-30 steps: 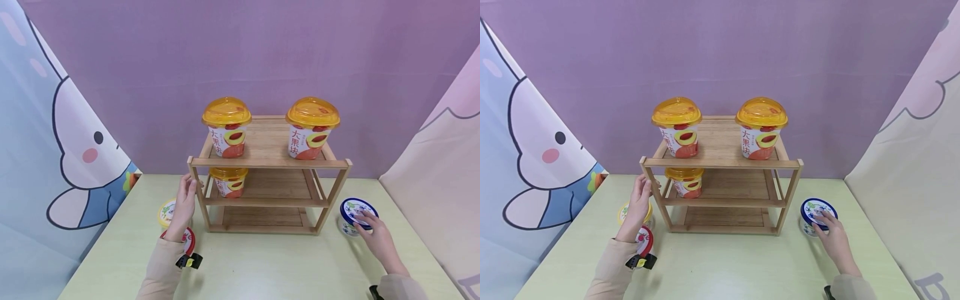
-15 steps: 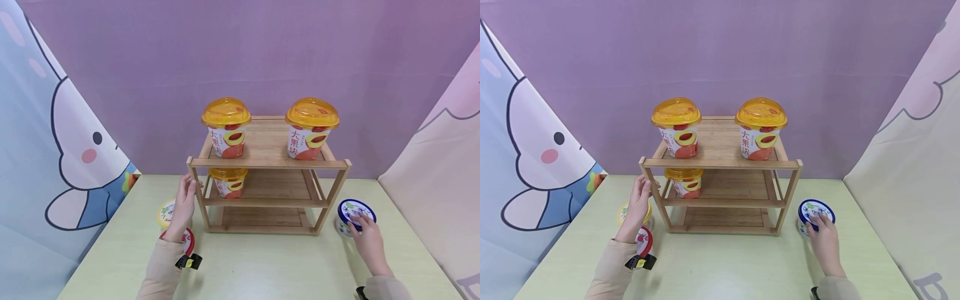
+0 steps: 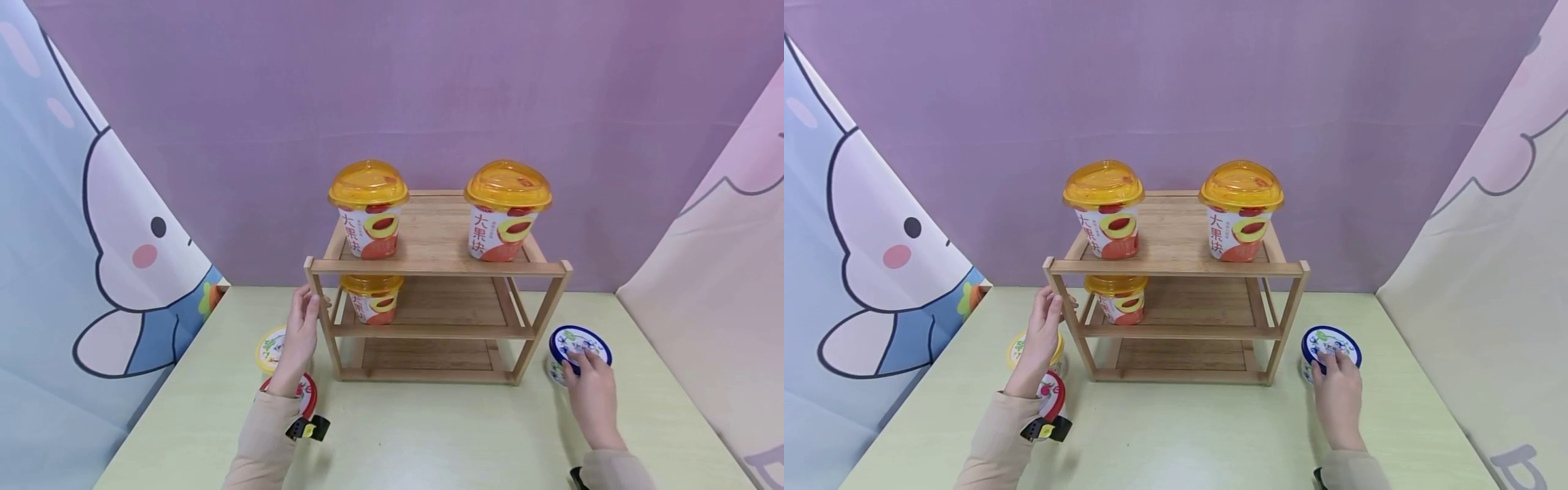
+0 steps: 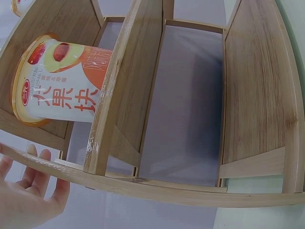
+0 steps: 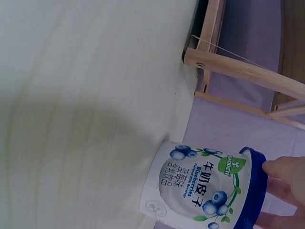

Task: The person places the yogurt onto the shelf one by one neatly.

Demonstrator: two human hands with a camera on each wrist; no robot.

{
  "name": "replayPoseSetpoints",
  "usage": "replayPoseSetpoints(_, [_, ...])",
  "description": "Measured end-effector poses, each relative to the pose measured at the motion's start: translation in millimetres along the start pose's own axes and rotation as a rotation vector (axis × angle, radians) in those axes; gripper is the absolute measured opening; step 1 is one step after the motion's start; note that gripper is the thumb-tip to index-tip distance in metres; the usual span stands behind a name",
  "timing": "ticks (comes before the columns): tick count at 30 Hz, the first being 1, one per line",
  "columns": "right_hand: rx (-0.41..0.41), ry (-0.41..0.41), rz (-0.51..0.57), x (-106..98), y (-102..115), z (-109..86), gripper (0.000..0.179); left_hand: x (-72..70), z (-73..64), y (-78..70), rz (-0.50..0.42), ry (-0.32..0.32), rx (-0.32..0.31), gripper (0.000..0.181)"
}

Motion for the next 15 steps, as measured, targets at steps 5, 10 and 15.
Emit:
replayPoseSetpoints(5, [0.009, 0.021, -0.030, 0.3, -1.5, -0.6, 0.020, -0.4, -0.3, -0.1, 0.002, 0.001, 0.004, 0.033])
replayPoseSetpoints(10, [-0.062, 0.068, 0.021, -5.3, -5.2, 2.1, 0.022, -0.5, -0.3, -0.5, -0.005, 0.000, 0.011, 0.033])
replayPoseSetpoints(15, [-0.082, 0.111, 0.121, -13.2, -13.0, 6.6, 0.023, 0.1, -0.3, -0.9, -0.015, 0.008, 0.014, 0.034])
Point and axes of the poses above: each hand's wrist, its own z-axis towards the middle knuckle, its own x-axis out of the palm, y = z × x, the point moved 7 cm from there along z, towards the middle knuckle, and after that the axes turned 9 degrees about x, right-handed, at the moved point
